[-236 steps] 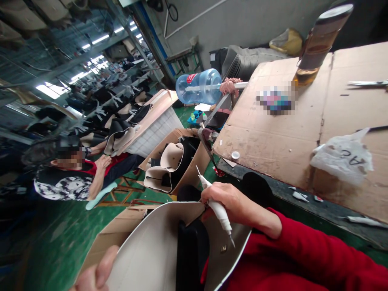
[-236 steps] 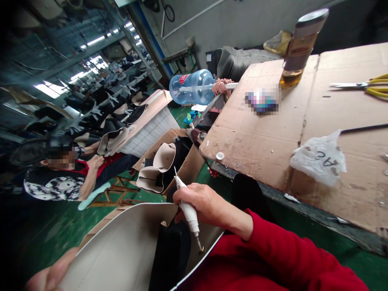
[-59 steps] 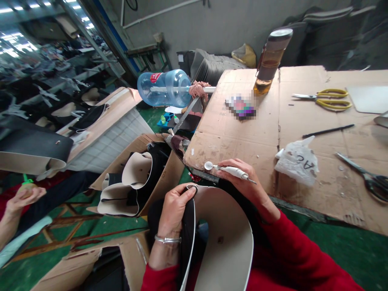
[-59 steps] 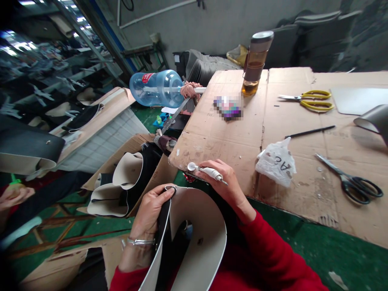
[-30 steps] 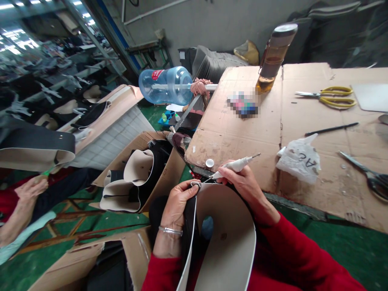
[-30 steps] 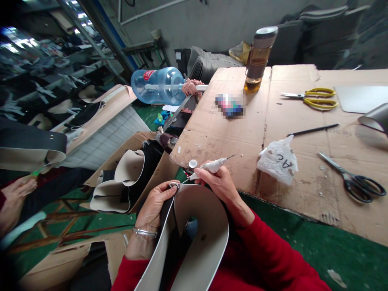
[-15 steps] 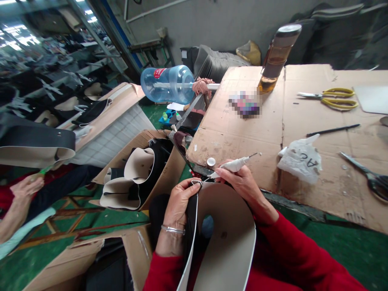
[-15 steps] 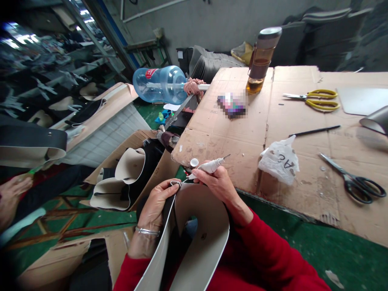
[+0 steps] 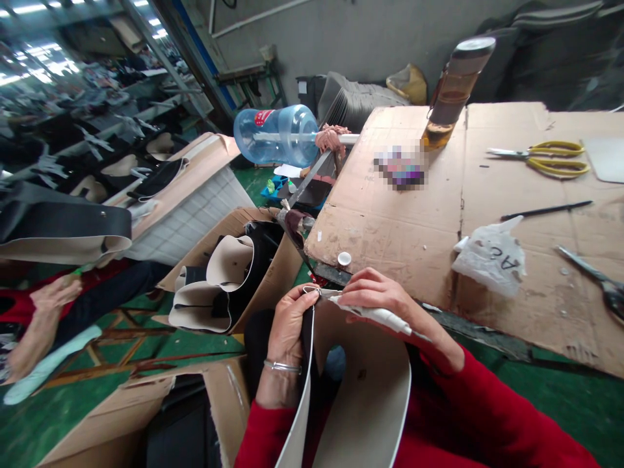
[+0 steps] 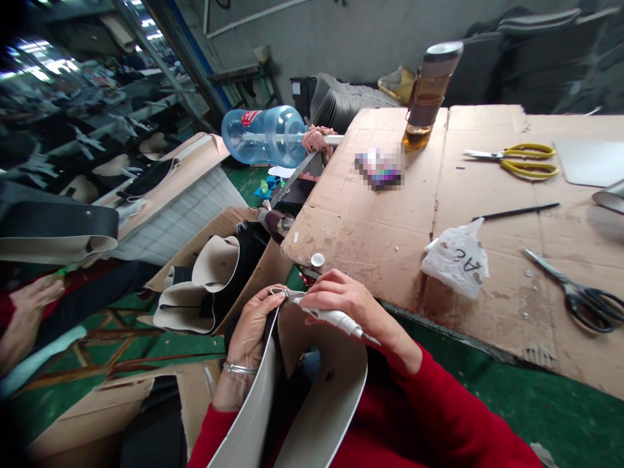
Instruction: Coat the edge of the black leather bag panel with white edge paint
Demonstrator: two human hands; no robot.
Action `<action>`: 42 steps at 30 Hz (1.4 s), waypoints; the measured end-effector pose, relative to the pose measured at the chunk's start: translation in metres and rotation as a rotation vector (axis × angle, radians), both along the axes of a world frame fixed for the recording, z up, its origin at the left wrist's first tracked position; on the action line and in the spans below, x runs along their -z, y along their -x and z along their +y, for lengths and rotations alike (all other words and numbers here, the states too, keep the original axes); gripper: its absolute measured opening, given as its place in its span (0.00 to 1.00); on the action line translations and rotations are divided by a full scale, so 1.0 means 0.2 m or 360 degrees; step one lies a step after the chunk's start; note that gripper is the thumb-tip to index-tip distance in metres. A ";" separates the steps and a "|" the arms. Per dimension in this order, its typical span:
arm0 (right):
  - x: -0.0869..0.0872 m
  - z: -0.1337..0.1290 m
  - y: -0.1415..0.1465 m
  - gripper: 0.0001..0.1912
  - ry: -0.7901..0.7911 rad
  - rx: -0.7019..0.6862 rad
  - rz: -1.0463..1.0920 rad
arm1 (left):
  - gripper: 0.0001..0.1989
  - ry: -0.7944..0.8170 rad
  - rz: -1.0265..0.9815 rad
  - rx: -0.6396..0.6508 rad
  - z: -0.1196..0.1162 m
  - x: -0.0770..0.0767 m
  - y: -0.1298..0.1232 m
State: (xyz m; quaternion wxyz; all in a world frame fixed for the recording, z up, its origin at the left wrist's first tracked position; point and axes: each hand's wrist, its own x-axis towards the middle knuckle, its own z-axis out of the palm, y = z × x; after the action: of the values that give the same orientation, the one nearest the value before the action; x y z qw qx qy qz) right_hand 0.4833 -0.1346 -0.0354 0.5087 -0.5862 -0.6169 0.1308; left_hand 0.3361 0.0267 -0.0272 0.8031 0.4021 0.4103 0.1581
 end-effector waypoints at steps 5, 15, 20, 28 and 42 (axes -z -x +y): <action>-0.04 -0.06 0.02 0.13 -0.0146 -0.0015 0.0041 | 0.16 -0.0113 -0.0005 0.0030 0.00 0.01 0.02; -0.05 0.01 0.14 0.14 -0.0034 0.0248 0.0246 | 0.17 -0.0232 -0.0041 -0.0035 -0.01 -0.06 0.11; -0.06 0.05 0.20 0.08 0.0006 0.0164 0.0231 | 0.18 -0.0301 -0.0035 -0.0066 -0.02 -0.07 0.18; -0.12 0.10 0.25 0.04 -0.0024 0.0195 0.0219 | 0.19 -0.0352 -0.0107 0.0094 0.01 -0.11 0.29; -0.20 0.16 0.31 0.03 -0.0088 0.0157 0.0152 | 0.16 -0.0442 0.0065 -0.0107 0.04 -0.18 0.35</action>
State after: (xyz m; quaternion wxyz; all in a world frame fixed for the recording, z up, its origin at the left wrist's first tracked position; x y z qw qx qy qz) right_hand 0.4211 -0.1032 0.0043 0.5594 -0.5948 -0.5655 0.1164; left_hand 0.2652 0.0343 0.0089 0.7254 0.4986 0.4141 0.2320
